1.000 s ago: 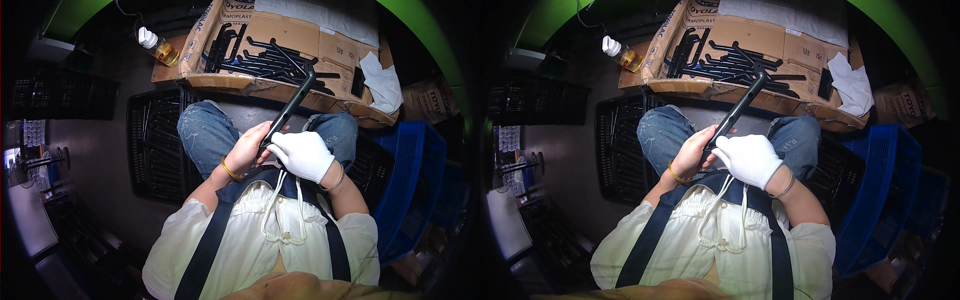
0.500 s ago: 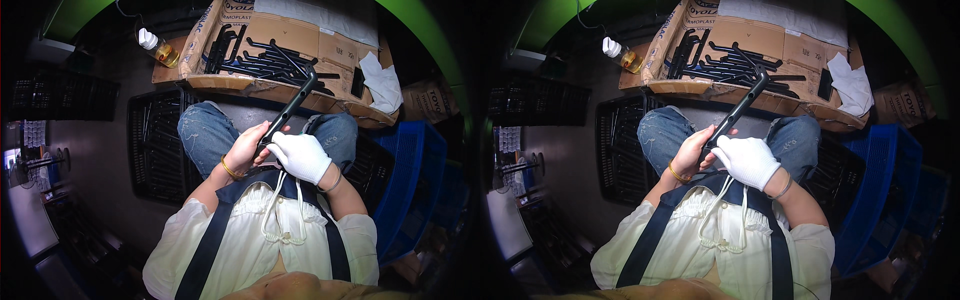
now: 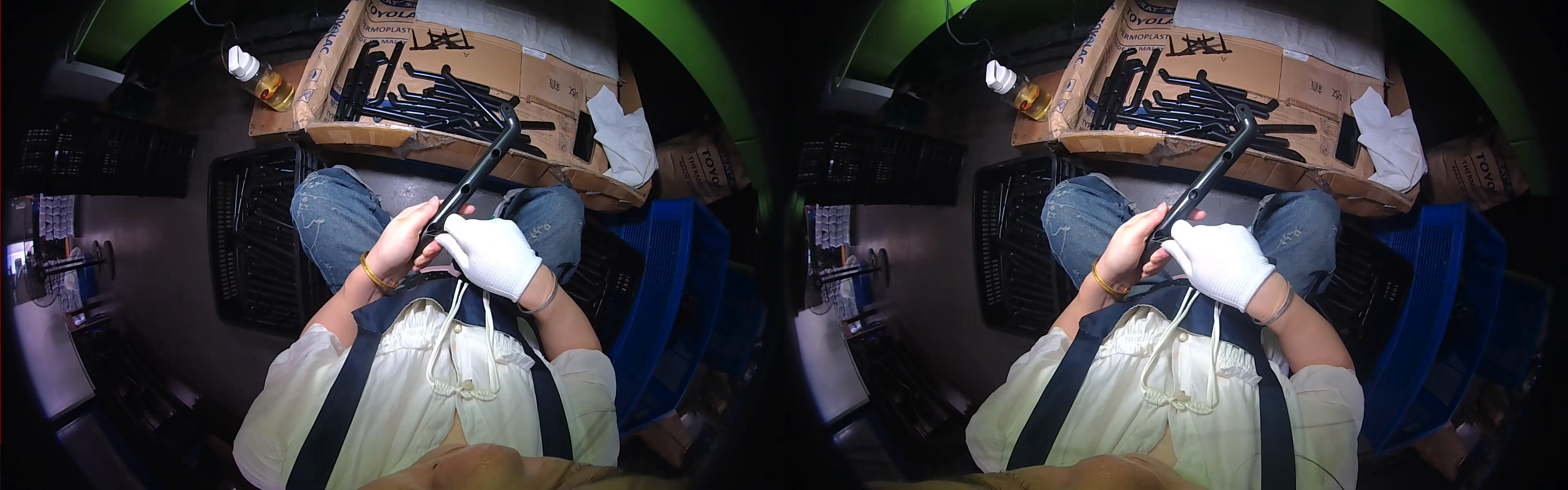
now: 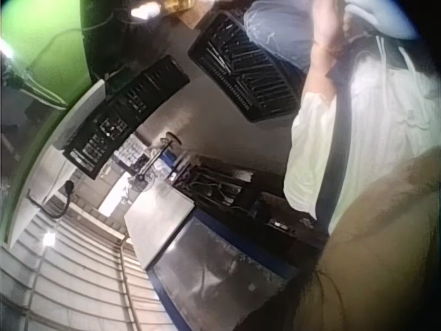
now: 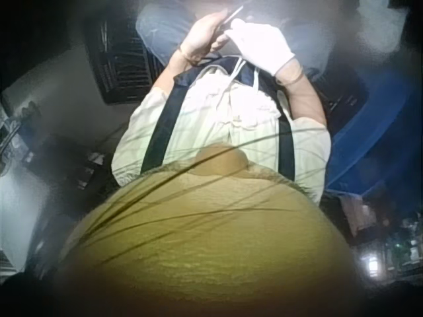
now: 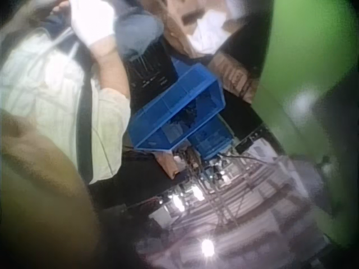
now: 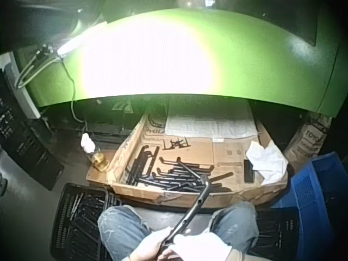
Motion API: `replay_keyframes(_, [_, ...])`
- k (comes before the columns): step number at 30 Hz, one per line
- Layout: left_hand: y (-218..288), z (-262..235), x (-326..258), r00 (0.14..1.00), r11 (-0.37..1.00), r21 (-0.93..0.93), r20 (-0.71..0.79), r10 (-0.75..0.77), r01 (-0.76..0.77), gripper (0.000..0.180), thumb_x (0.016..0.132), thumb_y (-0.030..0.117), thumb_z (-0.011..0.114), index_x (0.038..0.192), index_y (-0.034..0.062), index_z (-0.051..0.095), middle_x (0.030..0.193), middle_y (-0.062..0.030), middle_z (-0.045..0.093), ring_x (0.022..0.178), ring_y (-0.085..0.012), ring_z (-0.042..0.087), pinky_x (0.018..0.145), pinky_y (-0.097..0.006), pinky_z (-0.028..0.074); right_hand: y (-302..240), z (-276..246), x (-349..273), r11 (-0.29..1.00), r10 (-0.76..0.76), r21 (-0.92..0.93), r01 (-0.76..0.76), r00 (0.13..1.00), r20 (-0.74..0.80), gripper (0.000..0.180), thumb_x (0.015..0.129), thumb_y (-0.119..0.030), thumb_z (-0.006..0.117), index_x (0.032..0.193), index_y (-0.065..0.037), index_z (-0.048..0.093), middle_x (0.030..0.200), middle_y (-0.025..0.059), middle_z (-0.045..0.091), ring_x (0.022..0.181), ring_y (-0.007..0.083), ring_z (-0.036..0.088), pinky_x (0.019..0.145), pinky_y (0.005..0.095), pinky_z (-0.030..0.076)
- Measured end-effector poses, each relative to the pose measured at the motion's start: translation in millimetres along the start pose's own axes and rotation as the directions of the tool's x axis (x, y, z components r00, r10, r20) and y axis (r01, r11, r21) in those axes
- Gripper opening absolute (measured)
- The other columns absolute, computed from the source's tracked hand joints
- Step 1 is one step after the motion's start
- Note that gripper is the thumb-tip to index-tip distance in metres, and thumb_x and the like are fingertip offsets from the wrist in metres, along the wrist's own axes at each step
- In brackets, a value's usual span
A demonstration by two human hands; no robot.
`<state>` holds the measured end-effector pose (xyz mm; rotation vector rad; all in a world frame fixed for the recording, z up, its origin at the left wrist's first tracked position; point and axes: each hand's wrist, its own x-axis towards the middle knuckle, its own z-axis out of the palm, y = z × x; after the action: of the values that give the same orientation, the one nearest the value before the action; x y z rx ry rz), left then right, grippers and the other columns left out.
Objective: Inspecting and organizing L-shaped plastic or metal components from a cardboard box.
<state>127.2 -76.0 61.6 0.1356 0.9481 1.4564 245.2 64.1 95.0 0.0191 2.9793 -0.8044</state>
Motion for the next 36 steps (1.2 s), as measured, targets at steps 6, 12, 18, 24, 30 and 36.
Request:
replay_keyframes(6, [0, 0, -1, 1.0, 1.0, -0.005, -0.011, -0.01, 0.01, 0.054, 0.107, 0.041, 0.032, 0.132, 0.0002, 0.056, 0.053, 0.0044, 0.042, 0.037, -0.0036, 0.033, 0.035, -0.017, 0.029, 0, -1, 1, 0.999, -0.016, -0.038, 0.017, 1.0, 0.02, 0.018, 0.091, -0.026, 0.06, 0.093, -0.008, 0.057, 0.067, 0.0116, 0.065, 0.059, 0.0319, 0.067, 0.054, 0.042, 0.054])
replay_keyframes(12, [-1, -1, 0, 1.0, 1.0, 0.004, -0.016, -0.016, 0.017, 0.053, 0.107, 0.04, 0.032, 0.132, 0.0007, 0.056, 0.052, 0.0049, 0.041, 0.036, -0.0035, 0.032, 0.035, -0.017, 0.028, 0, 0, 0, 1.0, -0.013, -0.015, 0.013, 1.0, 0.023, 0.017, 0.092, -0.025, 0.059, 0.091, -0.008, 0.056, 0.066, 0.0118, 0.064, 0.058, 0.032, 0.067, 0.052, 0.0422, 0.053])
replay_keyframes(18, [0, -2, 1, 0.999, 0.999, 0.045, -0.029, 0.017, -0.016, 0.053, 0.107, 0.04, 0.031, 0.133, 0.0008, 0.055, 0.052, 0.0055, 0.041, 0.036, -0.0037, 0.032, 0.035, -0.017, 0.028, 1, 3, 3, 0.997, 0.067, 0.026, -0.068, 0.997, 0.042, 0.015, 0.095, -0.026, 0.055, 0.094, -0.011, 0.058, 0.07, 0.011, 0.065, 0.061, 0.0323, 0.066, 0.054, 0.0414, 0.052])
replay_keyframes(24, [-5, -5, 2, 0.999, 0.999, 0.02, -0.038, -0.04, 0.04, 0.059, 0.106, 0.047, 0.028, 0.134, 0.0014, 0.054, 0.052, 0.0048, 0.044, 0.036, -0.0035, 0.033, 0.035, -0.018, 0.028, 4, -3, 6, 1.0, 0.0, -0.006, 0.0, 0.995, 0.103, 0.023, 0.094, -0.033, 0.057, 0.091, -0.011, 0.059, 0.071, 0.0112, 0.067, 0.062, 0.031, 0.068, 0.056, 0.0419, 0.054])
replay_keyframes(30, [-19, 4, 8, 0.962, 0.972, 0.069, -0.145, 0.233, -0.225, 0.077, 0.101, 0.063, 0.014, 0.134, 0.004, 0.052, 0.059, 0.0037, 0.049, 0.038, -0.0036, 0.035, 0.036, -0.017, 0.029, -9, 17, 14, 0.818, 0.353, 0.535, -0.213, 0.919, -0.174, 0.035, 0.085, -0.043, 0.071, 0.099, -0.012, 0.065, 0.069, 0.0089, 0.066, 0.063, 0.0282, 0.069, 0.059, 0.0364, 0.054])
replay_keyframes(36, [-31, 6, -10, 0.987, 0.925, 0.345, 0.034, 0.158, -0.16, 0.049, 0.105, 0.035, 0.045, 0.144, 0.0074, 0.036, 0.07, 0.0017, 0.049, 0.054, -0.0058, 0.045, 0.049, -0.02, 0.037, 58, 23, 37, 0.633, 0.66, 0.774, -0.022, 0.537, -0.525, 0.024, 0.09, -0.022, 0.073, 0.095, -0.002, 0.062, 0.073, -0.0036, 0.055, 0.065, 0.0036, 0.047, 0.056, 0.025, 0.043])
